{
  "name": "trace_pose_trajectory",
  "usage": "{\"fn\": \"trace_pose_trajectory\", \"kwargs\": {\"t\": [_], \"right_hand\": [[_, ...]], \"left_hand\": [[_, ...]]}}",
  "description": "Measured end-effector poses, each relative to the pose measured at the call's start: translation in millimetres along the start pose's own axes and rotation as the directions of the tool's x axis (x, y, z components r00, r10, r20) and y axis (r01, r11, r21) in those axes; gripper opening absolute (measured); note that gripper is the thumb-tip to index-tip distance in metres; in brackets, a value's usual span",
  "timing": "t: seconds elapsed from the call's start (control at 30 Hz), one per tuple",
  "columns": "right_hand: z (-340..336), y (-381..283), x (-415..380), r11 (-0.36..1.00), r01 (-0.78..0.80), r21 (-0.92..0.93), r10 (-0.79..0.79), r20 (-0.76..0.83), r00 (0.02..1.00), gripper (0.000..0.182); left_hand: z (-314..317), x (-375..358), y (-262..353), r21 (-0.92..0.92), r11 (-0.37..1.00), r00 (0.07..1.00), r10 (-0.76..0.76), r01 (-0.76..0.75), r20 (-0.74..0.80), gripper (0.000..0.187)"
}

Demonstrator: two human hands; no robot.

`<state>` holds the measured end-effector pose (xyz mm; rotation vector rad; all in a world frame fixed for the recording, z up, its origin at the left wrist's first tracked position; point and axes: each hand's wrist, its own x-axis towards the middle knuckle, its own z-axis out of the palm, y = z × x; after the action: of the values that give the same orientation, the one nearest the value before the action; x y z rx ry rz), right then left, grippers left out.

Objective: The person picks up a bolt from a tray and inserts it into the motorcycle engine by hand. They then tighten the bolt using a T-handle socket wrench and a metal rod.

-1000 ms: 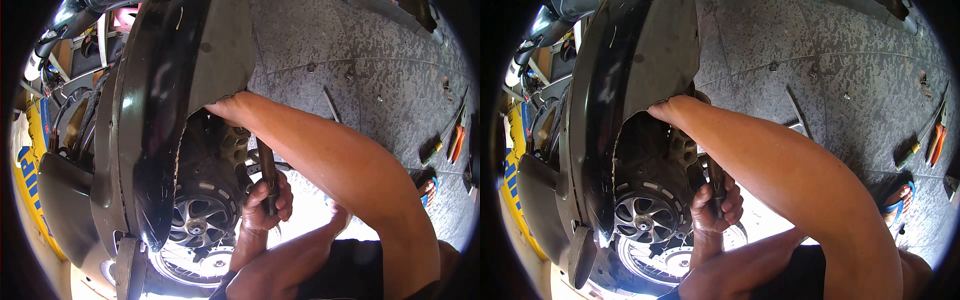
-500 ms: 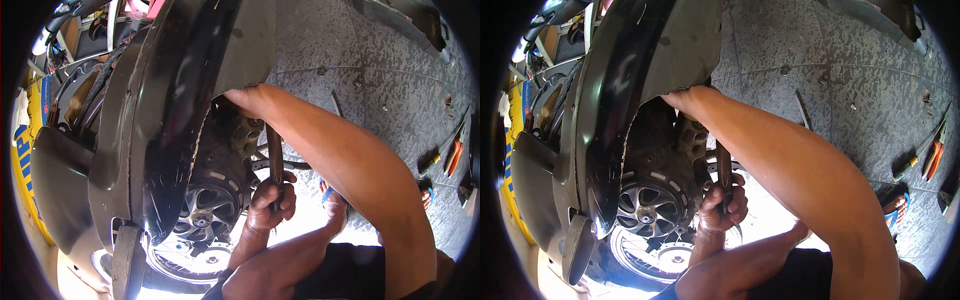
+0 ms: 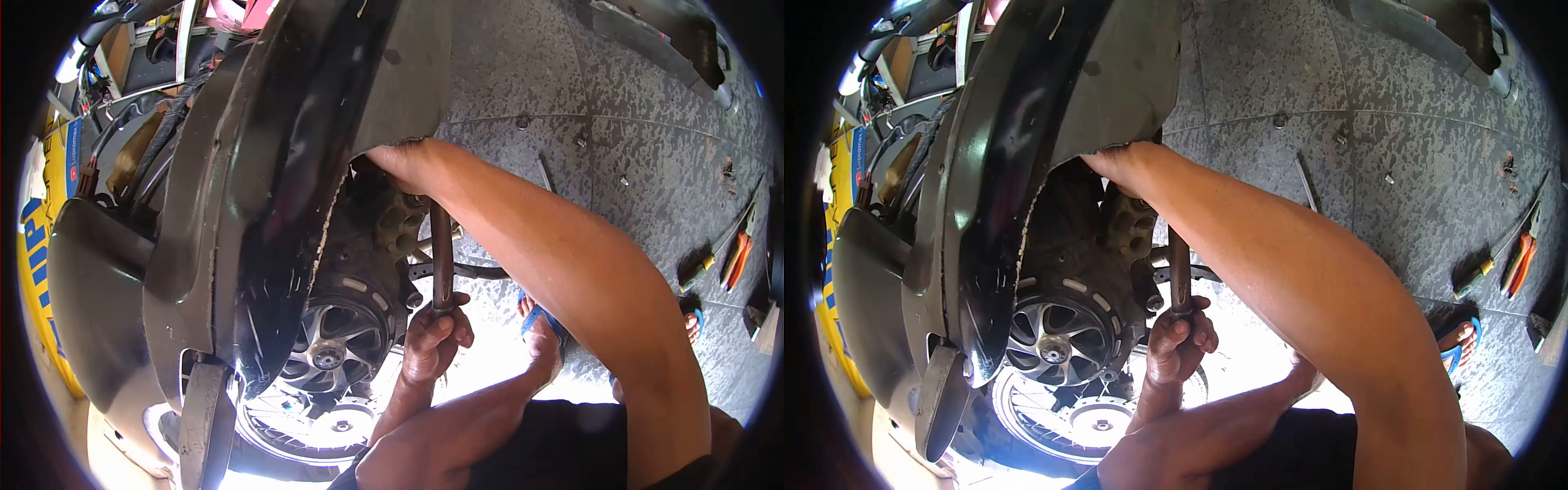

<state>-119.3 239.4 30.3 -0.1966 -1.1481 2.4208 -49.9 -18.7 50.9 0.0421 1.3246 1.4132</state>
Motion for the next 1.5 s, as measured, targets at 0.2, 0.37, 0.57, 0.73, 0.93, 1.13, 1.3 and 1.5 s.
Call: {"fn": "trace_pose_trajectory", "kwargs": {"t": [0.2, 0.37, 0.57, 0.73, 0.93, 1.13, 1.3, 1.5], "right_hand": [[0.9, -3.9, -2.6, 1.0, 0.01, -0.022, -0.011, -0.018, 1.0, 0.071], [2.2, -10.8, -6.1, 0.998, 0.024, -0.06, -0.026, -0.028, 0.999, 0.071], [3.1, -16.1, -7.7, 0.995, 0.041, -0.096, -0.046, -0.047, 0.998, 0.07], [10.3, -15.3, -8.2, 0.999, 0.04, -0.017, -0.041, -0.113, 0.993, 0.067], [12.8, -16.5, -3.9, 0.996, 0.091, -0.001, -0.09, -0.175, 0.98, 0.061], [11.6, -18.9, -1.5, 0.994, 0.105, -0.03, -0.109, -0.16, 0.981, 0.059], [11.4, -19.0, -2.7, 0.993, 0.107, -0.055, -0.114, -0.153, 0.982, 0.058], [11.7, -18.4, -5.4, 0.991, 0.107, -0.085, -0.119, -0.15, 0.982, 0.056]], "left_hand": [[9.7, 0.7, 9.1, 0.333, 0.942, 0.998, 0.063, -0.05, -0.029, 0.068], [9.5, 5.9, 6.1, 0.137, 0.991, 1.0, 0.011, -0.012, 0.002, 0.073], [16.1, 9.6, 7.9, -0.157, 0.981, 0.991, -0.125, 0.116, -0.05, 0.047], [15.0, 6.4, 5.1, -0.184, 0.98, 0.994, -0.092, 0.079, -0.065, 0.045], [19.5, 7.7, 4.4, -0.143, 0.988, 0.989, -0.075, 0.057, -0.125, 0.043], [23.9, 7.8, 6.2, -0.091, 0.994, 0.982, -0.068, 0.053, -0.175, 0.043], [25.8, 7.6, 5.5, -0.068, 0.997, 0.977, -0.061, 0.049, -0.204, 0.044], [20.0, 4.8, 5.3, -0.162, 0.986, 0.989, -0.071, 0.049, -0.131, 0.046]]}}
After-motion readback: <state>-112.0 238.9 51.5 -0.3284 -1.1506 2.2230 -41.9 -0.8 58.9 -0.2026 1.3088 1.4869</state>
